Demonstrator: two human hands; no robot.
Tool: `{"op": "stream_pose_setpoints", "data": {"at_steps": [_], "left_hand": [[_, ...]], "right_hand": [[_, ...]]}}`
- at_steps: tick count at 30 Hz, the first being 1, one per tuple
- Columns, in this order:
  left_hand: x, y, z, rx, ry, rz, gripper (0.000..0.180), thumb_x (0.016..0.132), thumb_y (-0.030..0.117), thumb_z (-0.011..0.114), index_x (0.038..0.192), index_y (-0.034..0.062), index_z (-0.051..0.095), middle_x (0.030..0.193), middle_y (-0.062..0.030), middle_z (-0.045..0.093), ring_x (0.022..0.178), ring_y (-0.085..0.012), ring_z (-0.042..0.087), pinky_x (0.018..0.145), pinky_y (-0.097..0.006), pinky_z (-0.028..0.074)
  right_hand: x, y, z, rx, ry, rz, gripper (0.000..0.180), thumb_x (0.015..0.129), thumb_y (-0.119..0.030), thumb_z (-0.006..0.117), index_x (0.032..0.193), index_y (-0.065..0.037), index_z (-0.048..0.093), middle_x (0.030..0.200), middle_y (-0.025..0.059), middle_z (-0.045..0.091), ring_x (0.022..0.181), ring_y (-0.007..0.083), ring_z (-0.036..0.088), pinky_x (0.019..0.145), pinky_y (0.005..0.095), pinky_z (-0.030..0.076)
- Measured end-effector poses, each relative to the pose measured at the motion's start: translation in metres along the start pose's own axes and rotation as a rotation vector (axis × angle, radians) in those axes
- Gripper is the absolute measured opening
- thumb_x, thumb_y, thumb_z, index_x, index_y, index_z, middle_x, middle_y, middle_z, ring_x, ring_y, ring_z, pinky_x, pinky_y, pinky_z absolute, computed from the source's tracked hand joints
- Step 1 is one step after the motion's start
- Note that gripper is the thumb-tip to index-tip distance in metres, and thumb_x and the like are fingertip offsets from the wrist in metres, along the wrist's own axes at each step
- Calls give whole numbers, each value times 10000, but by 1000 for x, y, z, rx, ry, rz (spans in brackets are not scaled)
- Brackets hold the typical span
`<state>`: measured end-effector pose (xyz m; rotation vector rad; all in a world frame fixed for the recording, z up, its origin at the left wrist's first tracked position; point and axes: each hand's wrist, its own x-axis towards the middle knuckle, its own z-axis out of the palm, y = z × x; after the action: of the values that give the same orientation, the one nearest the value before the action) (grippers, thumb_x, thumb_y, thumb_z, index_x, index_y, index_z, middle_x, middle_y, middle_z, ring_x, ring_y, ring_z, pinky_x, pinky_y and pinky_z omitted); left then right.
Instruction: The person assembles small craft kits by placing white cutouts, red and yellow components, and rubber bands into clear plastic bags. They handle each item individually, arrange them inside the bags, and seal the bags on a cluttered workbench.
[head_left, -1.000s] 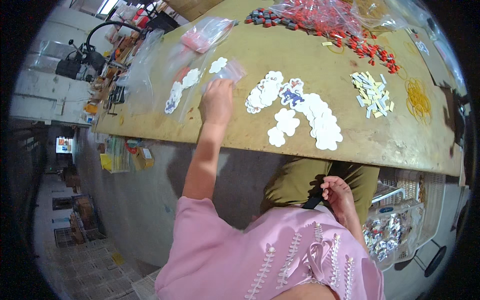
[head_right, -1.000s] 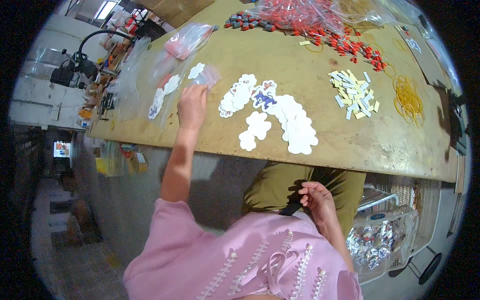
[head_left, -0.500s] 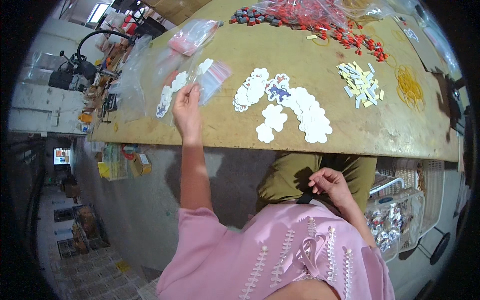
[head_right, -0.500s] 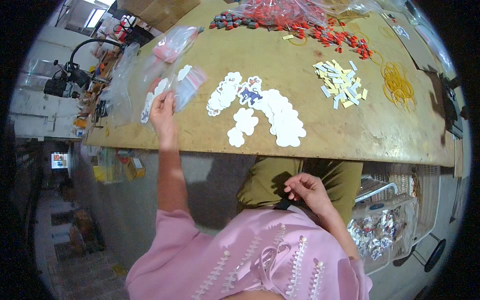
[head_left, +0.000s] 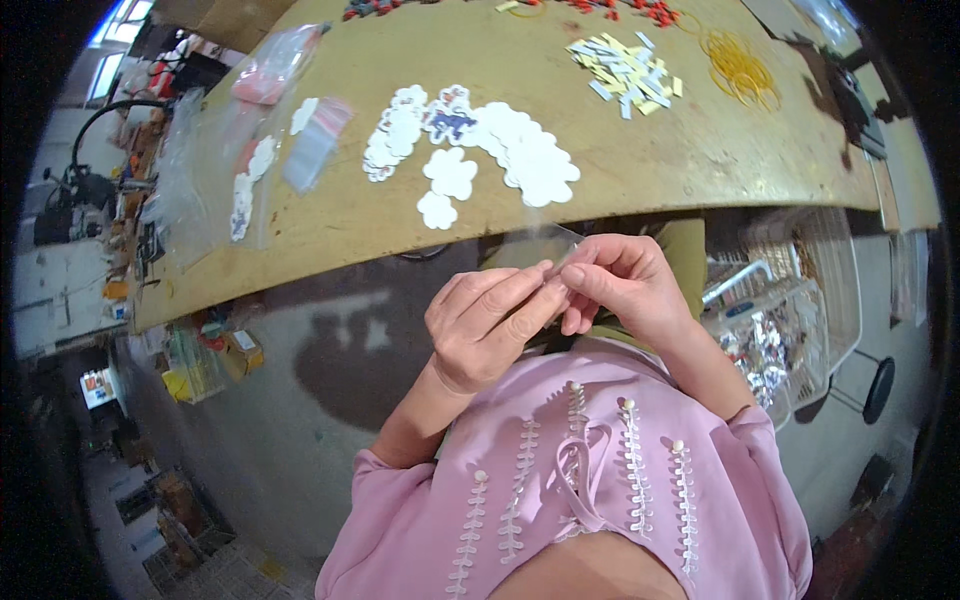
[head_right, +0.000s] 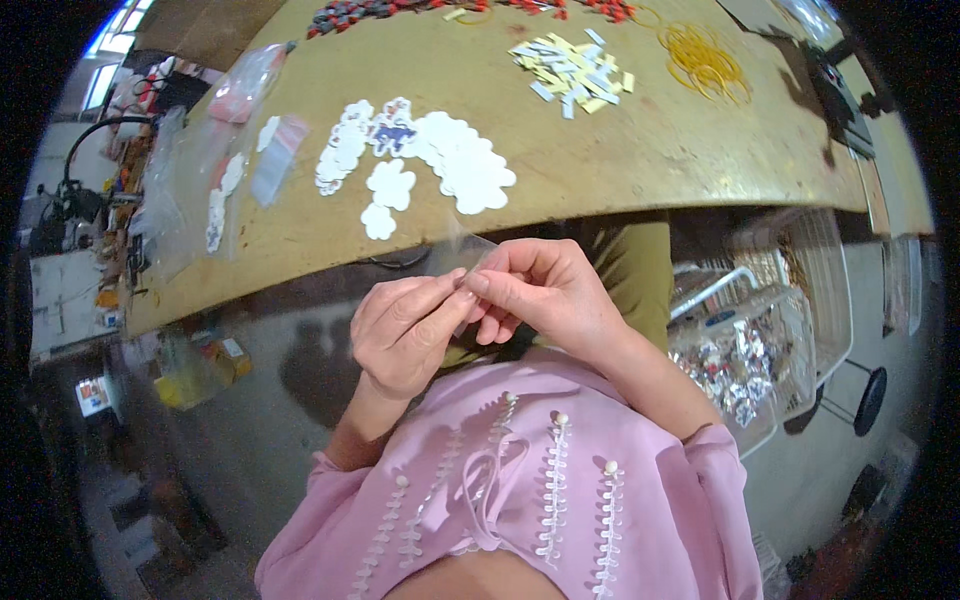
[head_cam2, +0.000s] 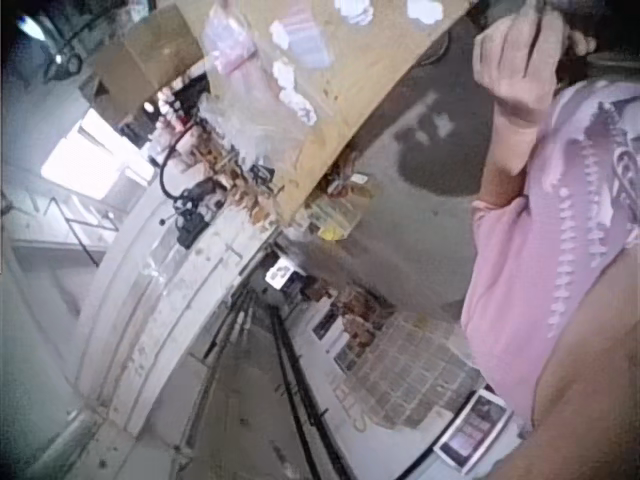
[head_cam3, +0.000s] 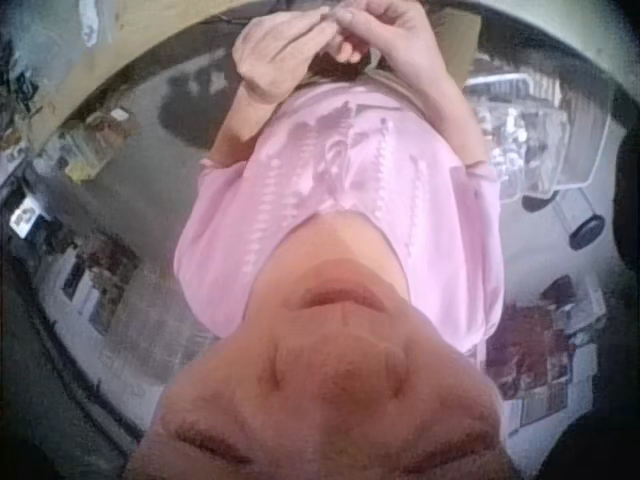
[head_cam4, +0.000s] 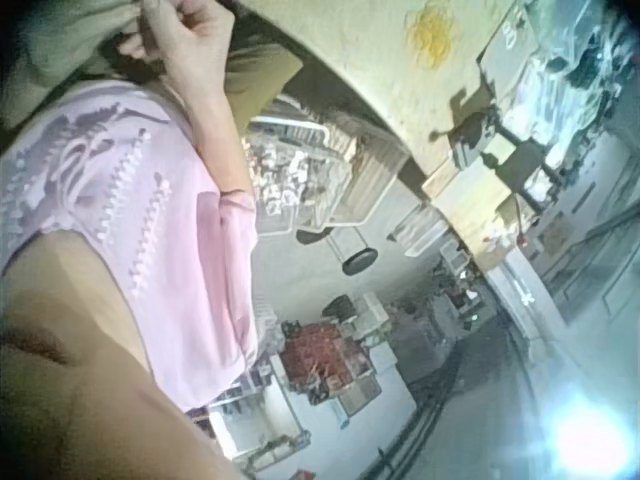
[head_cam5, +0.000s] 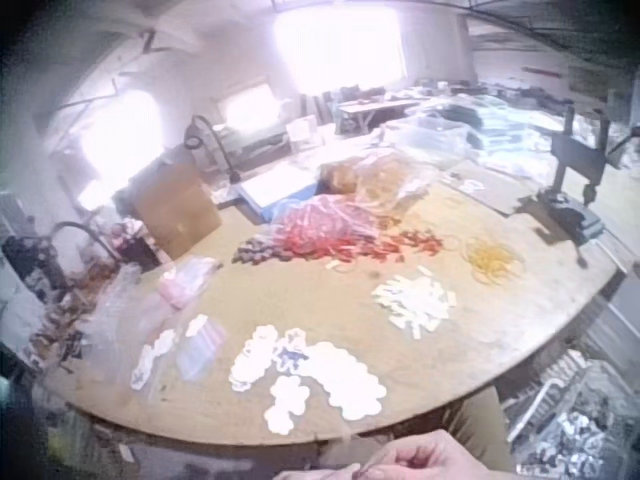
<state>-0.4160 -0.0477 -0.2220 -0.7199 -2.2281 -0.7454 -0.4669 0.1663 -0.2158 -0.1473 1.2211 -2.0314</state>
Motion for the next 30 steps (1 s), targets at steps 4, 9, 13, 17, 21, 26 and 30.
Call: {"op": "stream_pose_setpoints", "data": {"at_steps": [4,9,13,17,21,26,30], "left_hand": [[-10,0,17,-39,-28,15,308,786,99,821,1093,116,826,1100,-66,797,892,-229,747,710,-322,573],[-20,-6,28,-80,-56,17,280,794,79,818,1071,113,828,1090,-64,799,887,-243,753,700,-328,579],[-35,-8,34,-67,-182,-139,302,807,82,763,1101,119,826,1169,-69,764,1014,-261,729,814,-370,594],[-46,-8,34,-261,-151,-405,284,802,-12,787,1074,71,795,1086,-86,750,930,-269,719,803,-359,591],[-20,14,38,-513,-391,-677,325,807,120,911,1071,48,737,948,-74,709,796,-189,708,688,-321,573],[-25,10,51,-511,-407,-716,143,871,52,824,969,37,722,839,-91,694,696,-243,696,622,-344,558],[-35,6,65,-308,-317,-643,83,878,28,770,937,60,721,842,-108,709,730,-321,698,656,-403,565]], "right_hand": [[-16,13,-11,94,80,63,212,1082,-176,655,1087,18,740,966,99,792,781,151,775,693,271,628],[-24,27,-22,-11,135,150,180,1091,-126,610,1117,10,724,958,107,789,759,174,781,637,266,622],[-26,46,-30,-134,180,111,216,1074,-221,696,1061,-6,717,867,77,778,676,127,741,560,239,565],[-27,61,-34,-145,266,130,249,1078,-248,695,1004,-11,709,779,42,737,613,84,684,516,219,519],[-26,71,-30,-147,339,122,298,1061,-274,721,920,-12,709,732,31,719,573,77,670,475,212,494],[-22,70,-32,-270,406,129,335,1044,-298,744,886,-4,709,726,40,725,583,80,689,464,213,489],[-21,69,-38,-285,337,220,327,1046,-275,743,886,6,699,711,51,723,578,87,693,458,228,493]]}}
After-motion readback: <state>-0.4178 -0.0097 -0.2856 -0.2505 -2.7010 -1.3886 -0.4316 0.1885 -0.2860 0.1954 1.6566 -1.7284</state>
